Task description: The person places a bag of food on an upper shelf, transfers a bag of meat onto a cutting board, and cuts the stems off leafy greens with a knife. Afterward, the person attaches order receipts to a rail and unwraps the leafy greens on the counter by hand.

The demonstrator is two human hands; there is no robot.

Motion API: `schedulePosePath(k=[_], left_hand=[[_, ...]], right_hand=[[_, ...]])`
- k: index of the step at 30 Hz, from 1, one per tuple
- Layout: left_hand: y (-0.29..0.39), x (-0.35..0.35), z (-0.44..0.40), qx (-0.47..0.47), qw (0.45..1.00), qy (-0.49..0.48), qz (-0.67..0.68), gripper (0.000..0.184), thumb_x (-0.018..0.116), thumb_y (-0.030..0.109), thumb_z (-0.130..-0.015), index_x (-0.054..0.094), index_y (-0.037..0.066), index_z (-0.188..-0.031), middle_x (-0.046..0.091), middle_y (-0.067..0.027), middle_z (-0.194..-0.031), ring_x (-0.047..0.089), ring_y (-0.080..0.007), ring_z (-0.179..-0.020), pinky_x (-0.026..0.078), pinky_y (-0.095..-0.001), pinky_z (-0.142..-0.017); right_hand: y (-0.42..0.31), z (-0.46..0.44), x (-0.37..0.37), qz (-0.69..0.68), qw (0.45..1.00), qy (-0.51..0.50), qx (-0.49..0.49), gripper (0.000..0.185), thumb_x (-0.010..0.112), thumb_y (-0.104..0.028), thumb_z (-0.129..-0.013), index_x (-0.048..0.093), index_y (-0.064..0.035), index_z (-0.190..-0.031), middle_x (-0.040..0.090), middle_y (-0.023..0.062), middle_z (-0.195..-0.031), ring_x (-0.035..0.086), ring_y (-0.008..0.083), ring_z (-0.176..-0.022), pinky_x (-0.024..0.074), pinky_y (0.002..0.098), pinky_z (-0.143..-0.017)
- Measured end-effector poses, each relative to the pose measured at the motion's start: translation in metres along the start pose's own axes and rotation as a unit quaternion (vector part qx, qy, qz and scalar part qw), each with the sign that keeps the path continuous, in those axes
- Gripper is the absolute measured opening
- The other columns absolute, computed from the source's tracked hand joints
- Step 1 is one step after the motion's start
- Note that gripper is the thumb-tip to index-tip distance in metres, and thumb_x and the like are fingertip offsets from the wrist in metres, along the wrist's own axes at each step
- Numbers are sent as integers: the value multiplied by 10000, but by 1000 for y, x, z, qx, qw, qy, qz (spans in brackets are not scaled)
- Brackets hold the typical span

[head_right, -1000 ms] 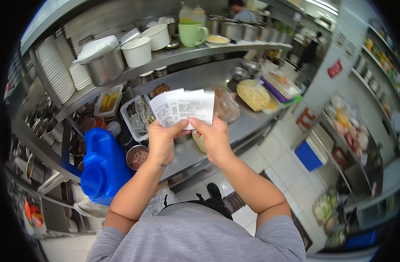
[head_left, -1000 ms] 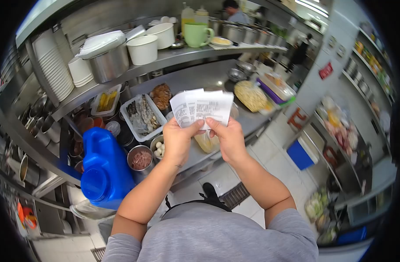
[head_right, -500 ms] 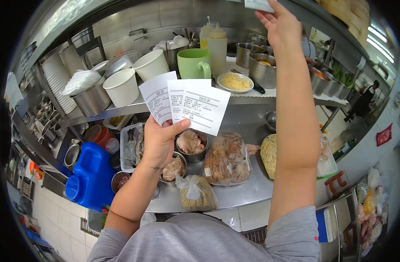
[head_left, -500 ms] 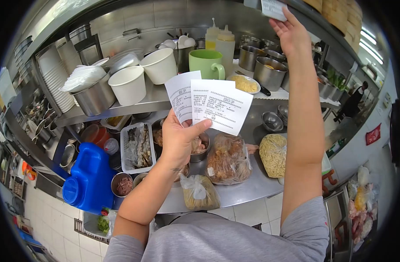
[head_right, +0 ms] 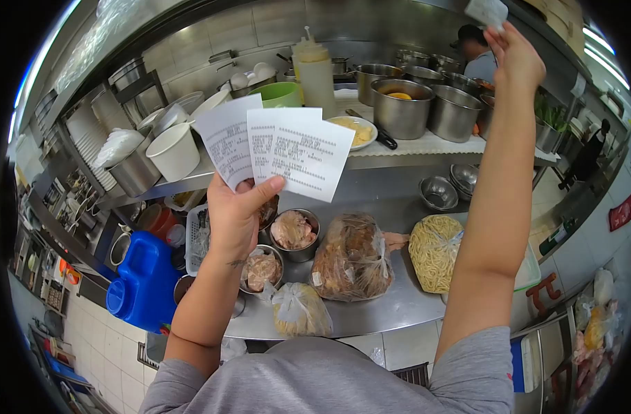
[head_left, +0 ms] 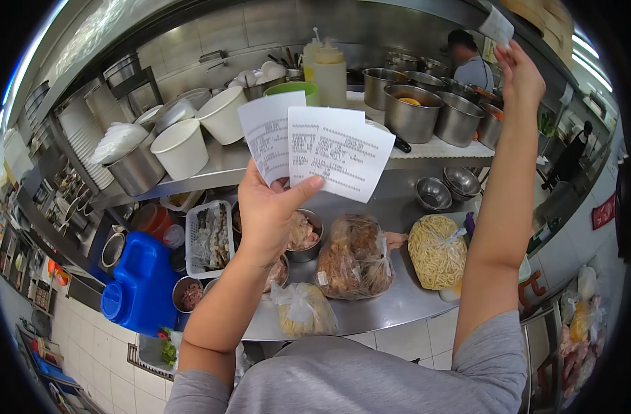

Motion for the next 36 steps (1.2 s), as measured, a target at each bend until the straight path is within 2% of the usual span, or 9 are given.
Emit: schedulePosePath(k=[15, 16, 19, 21, 24, 28, 30, 31, 36], left_hand=[[12, 45, -22, 50, 999, -10, -11, 495, 699, -93, -713, 481, -24, -1152, 600, -129, -1110, 592, -196, -1009, 472, -320, -906], [10, 47, -24, 52, 999, -8, -11, 500, 703, -84, -714, 481, -25, -1158, 603, -127, -1114, 593, -192, -1009, 470, -317, -903], [8, 61, -41, 59, 998, -26, 1, 496, 706, -85, -710, 487, -27, -1151, 607, -122, -1110, 592, -185, -1012, 471, -312, -895], [8, 70, -53, 56, 998, -31, 12, 486, 703, -87, -710, 493, -27, -1145, 612, -119, -1102, 595, -182, -1007, 472, -309, -891], [16, 81, -68, 50, 998, -42, 26, 463, 698, -87, -714, 502, -26, -1130, 620, -117, -1084, 602, -183, -991, 475, -309, -885], [33, 100, -96, 86, 993, -74, 28, 428, 689, -75, -729, 507, -30, -1113, 628, -119, -1066, 615, -197, -962, 496, -316, -856], [37, 120, -114, 87, 992, -89, 26, 429, 687, -80, -728, 507, -28, -1114, 628, -122, -1065, 617, -200, -956, 507, -318, -840], [37, 132, -122, 81, 991, -103, 19, 431, 685, -85, -726, 508, -27, -1115, 627, -126, -1065, 620, -203, -951, 518, -321, -824], [17, 162, -144, -72, 985, -159, 2, 353, 415, 236, -981, 465, -73, -1145, 601, -189, -1061, 634, -270, -953, 561, -356, -774]], right_hand=[[-16, 9, -19, 136, 990, 28, -13, 237, 590, 55, -749, 639, 81, -980, 656, 149, -867, 647, 191, -676, 535, 275, -566], [-23, 7, -10, 180, 983, 29, -1, 226, 610, 26, -764, 634, 73, -984, 651, 152, -922, 649, 212, -787, 552, 309, -699], [-29, 1, 18, 157, 986, 50, -21, 218, 625, 24, -755, 640, 68, -968, 654, 140, -915, 646, 194, -769, 538, 284, -689], [-16, -8, 20, 136, 989, 36, -46, 138, 647, -41, -731, 653, 36, -845, 657, 147, -790, 641, 218, -647, 511, 313, -561], [-53, 21, 28, 478, 836, 131, -236, 365, 736, -251, -695, 645, -30, -970, 606, 148, -976, 588, 268, -903, 452, 405, -822], [-40, 100, 68, 37, 990, -135, -10, 661, 761, -357, -719, 478, 4, -1194, 574, 107, -1061, 559, 214, -949, 425, 363, -841], [-15, 143, 102, -51, 952, -269, 136, 649, 767, -154, -735, 405, 33, -1240, 576, 135, -1114, 556, 179, -1025, 450, 309, -816], [-7, 143, 107, -68, 958, -261, 94, 571, 721, -21, -738, 421, 41, -1220, 599, 145, -1069, 575, 196, -1015, 463, 314, -842], [10, 99, 84, 69, 983, -146, 84, 392, 674, 67, -710, 520, 74, -1070, 646, 165, -973, 641, 223, -835, 512, 324, -762]])
Point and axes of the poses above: each hand's wrist, its own z-axis away from the middle knuckle, its own x-axis out of the palm, y = z × x, the point moved 8 cm from there along -z, towards the middle knuckle
